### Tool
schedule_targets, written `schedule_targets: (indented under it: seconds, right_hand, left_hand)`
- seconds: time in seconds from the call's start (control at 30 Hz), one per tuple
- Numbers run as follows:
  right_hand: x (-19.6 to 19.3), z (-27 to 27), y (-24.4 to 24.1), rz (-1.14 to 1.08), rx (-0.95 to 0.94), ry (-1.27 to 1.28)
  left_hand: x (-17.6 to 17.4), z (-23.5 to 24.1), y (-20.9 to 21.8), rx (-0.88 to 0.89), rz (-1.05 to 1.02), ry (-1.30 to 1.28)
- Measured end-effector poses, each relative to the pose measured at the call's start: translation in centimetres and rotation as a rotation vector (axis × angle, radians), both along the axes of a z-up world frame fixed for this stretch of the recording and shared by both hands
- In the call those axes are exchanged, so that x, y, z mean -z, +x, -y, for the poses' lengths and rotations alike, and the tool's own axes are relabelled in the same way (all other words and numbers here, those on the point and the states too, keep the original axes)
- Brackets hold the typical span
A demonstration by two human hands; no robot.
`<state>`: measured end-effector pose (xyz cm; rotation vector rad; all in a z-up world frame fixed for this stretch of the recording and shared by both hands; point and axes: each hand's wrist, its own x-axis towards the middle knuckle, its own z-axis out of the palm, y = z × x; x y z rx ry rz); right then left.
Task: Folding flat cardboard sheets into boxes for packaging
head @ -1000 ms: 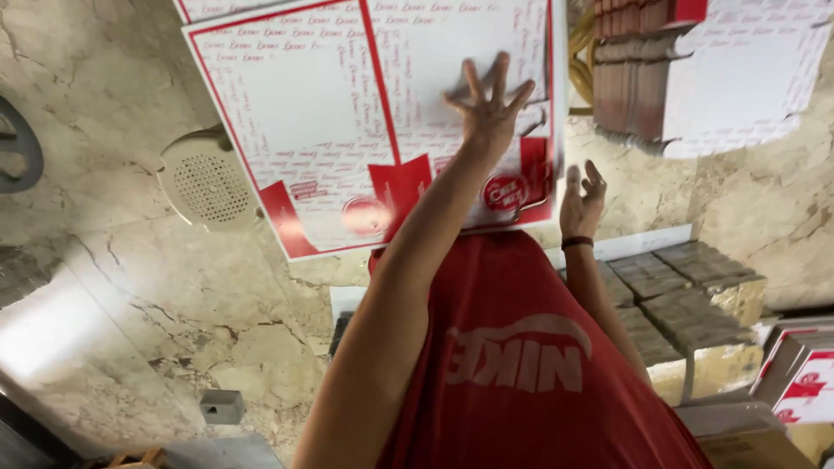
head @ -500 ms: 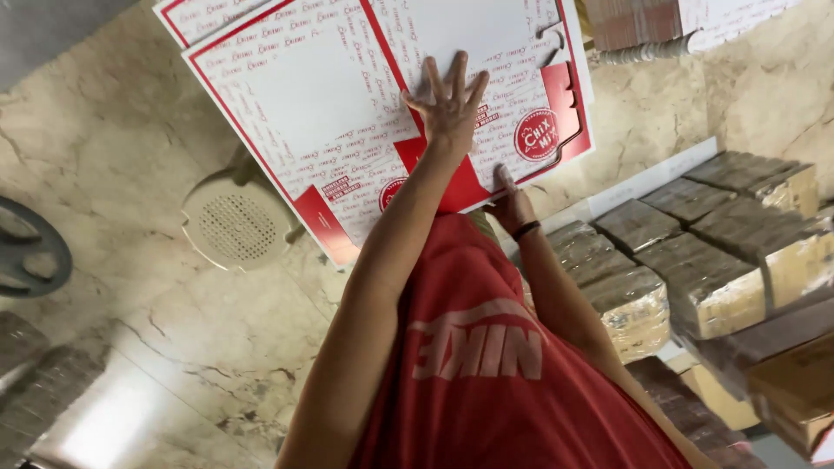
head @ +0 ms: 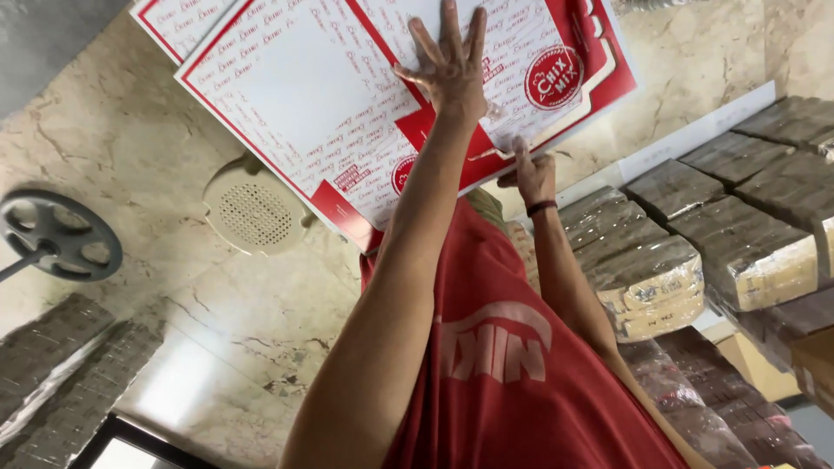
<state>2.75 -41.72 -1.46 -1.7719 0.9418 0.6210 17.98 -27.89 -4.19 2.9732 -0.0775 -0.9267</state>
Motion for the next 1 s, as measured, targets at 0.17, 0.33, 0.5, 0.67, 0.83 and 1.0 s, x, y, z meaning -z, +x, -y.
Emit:
schedule_targets:
  seconds: [0.17,0.33,0.5,0.67,0.83,1.0]
  right_hand:
    - [-6.8,-2.8,-0.5,0.331,-0.189,-0.054]
    - [-5.8,-2.8,1.7,0.524,-0.043,0.047]
    - [-0.2,-0.1,-1.2,0.159,0.316,0.315]
    - [2.2,-1.8,-3.6,-0.083,0.253,0.644]
    - [3.6,-6.7,-5.7,-0.049,0.216,0.62]
    - [4.6,-7.0,-7.3,0.092,0.224,0.504]
  left_hand:
    - [-0.9,0.0,-0.3,0.062,-0.099,0.049]
    - [-1.7,-0.1,1.3,0.057,-0.115,0.038]
    - [-3.1,-0.6,0.7,0.009,-0.12,-0.002]
    - [-1.0,-3.7,-0.1,0.008,-0.112,-0.304]
    - [2.7,-10.6,-7.0,-0.022,0.37,-0.66]
    - [-0.7,-9.7,-13.3,-0.263,0.052,-0.249]
